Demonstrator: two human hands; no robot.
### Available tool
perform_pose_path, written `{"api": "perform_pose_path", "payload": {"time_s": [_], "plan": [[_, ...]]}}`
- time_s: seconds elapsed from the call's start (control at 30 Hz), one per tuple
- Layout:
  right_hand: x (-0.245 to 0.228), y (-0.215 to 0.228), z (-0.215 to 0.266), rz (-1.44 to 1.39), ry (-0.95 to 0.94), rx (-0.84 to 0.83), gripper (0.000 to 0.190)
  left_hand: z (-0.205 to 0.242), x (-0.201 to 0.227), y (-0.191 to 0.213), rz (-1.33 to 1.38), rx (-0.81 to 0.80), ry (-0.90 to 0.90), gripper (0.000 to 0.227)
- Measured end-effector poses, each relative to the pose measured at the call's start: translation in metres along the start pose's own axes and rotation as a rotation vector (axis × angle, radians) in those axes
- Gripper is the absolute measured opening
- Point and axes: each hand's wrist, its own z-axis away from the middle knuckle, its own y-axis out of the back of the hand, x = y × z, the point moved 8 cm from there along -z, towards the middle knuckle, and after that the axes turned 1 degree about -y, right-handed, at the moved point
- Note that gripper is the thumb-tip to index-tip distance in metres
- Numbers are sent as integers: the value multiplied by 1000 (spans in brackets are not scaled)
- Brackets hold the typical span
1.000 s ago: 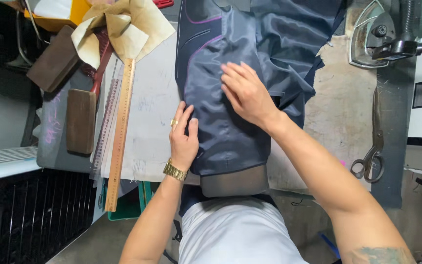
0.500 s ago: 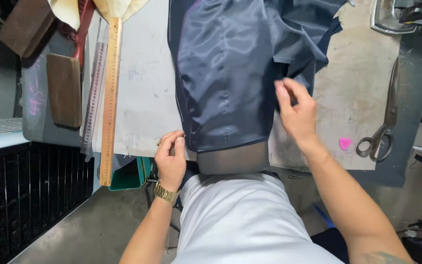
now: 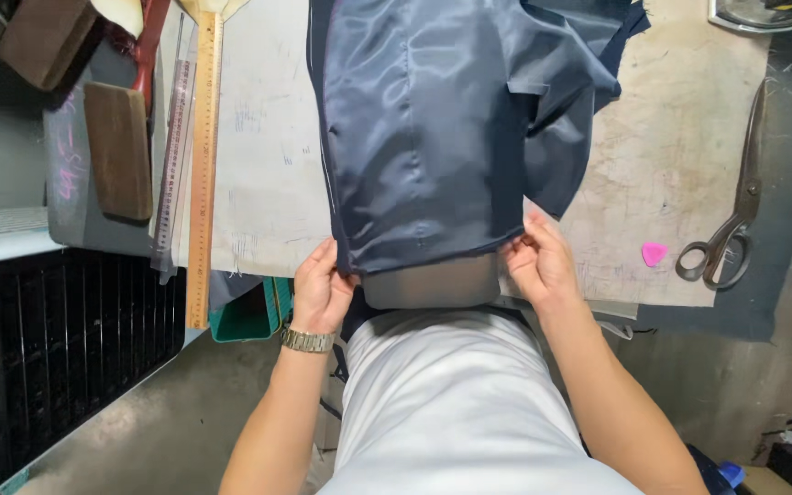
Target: The person marks lines on a piece of dark blue fabric using a ruler and pen, then drapes the fabric over a pressing buck and handles it by hand.
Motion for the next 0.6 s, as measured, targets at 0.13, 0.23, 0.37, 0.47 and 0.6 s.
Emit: {"api": "perform_pose_path", "payload": {"time_s": [0.13,0.23,0.37,0.47,0.6], "plan": [[9,58,-30,94,-20,21,6,-18,-13,27,-45,3,0,23],[6,42,-24,113,-15,-12,1,-18,6,8,-254,25,-71,30],[-4,57,-16,345,111,37,24,-12,77,-23,-747,129,-548,29],[-21,40,25,664,389,52,35,0,120,-75,-983,34,-894,22],[-36,-30,117,1191,1016,77,18,8,145,-155,-979,-282,-1284,25]]}}
